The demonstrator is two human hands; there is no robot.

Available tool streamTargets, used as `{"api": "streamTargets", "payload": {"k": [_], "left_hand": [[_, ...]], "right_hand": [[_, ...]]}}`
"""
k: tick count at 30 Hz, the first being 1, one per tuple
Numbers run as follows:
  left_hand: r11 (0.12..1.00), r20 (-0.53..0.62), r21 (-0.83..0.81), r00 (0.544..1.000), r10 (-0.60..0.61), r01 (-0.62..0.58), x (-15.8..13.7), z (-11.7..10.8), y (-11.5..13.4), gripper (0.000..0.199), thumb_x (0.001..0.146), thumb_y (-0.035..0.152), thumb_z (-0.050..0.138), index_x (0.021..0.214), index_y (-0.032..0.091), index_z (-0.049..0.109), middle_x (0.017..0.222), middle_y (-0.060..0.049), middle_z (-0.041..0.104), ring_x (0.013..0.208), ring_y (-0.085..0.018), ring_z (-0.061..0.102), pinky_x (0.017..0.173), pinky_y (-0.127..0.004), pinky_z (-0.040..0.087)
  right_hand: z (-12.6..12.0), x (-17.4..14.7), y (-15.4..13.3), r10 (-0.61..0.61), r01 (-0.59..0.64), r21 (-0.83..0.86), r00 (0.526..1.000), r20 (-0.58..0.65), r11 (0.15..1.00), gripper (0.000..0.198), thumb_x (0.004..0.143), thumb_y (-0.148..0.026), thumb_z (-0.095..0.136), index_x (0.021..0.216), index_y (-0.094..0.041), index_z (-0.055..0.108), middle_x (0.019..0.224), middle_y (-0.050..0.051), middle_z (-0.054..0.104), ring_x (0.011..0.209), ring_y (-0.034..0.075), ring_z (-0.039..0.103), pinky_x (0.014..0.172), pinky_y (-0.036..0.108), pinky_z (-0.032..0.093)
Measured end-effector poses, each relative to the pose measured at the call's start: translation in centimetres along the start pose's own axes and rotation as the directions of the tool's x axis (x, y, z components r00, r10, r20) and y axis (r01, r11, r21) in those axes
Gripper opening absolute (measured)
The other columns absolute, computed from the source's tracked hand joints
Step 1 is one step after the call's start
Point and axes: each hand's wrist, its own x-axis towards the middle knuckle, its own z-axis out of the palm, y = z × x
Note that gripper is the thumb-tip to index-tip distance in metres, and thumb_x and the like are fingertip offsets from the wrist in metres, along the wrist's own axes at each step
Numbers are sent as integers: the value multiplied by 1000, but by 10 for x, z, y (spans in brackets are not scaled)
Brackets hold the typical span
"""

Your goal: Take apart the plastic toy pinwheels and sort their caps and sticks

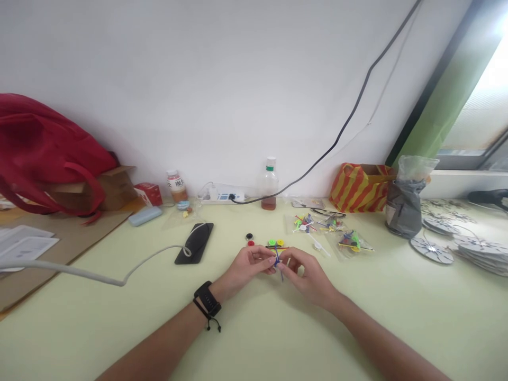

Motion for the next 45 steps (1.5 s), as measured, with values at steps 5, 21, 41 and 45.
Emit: {"api": "streamTargets", "payload": {"k": [5,21,41,45], "left_hand": [[1000,14,17,1000,4,-4,-1,1,0,34,82,39,81,101,13,72,96,-11,76,85,-20,73,83,-34,58],[724,-329,682,839,432,-105,13,-35,-3,19,92,37,62,96,20,71,80,-1,68,58,-13,49,54,-26,36],[391,-208,920,872,443,21,6,-40,-6,17,98,31,54,102,25,69,102,-4,67,93,-23,65,77,-33,46],[437,-239,899,845,478,7,6,-35,-2,19,101,34,50,104,23,65,100,-3,68,81,-20,63,76,-34,45]], "right_hand": [[1,1,3,4,-4,-6,1000,17,1000,13,96,-33,57,96,-22,65,86,2,67,67,14,59,57,25,45],[-64,17,29,-170,-54,-525,914,-369,849,14,102,-26,43,104,-21,56,97,9,63,83,21,60,76,32,46],[-43,23,68,202,-257,-844,963,-181,471,19,96,-8,48,103,-16,64,108,18,65,90,28,66,67,34,42],[-33,19,60,-12,-45,-795,998,-66,604,24,97,-16,49,116,-21,64,117,14,63,106,28,60,80,36,47]]}}
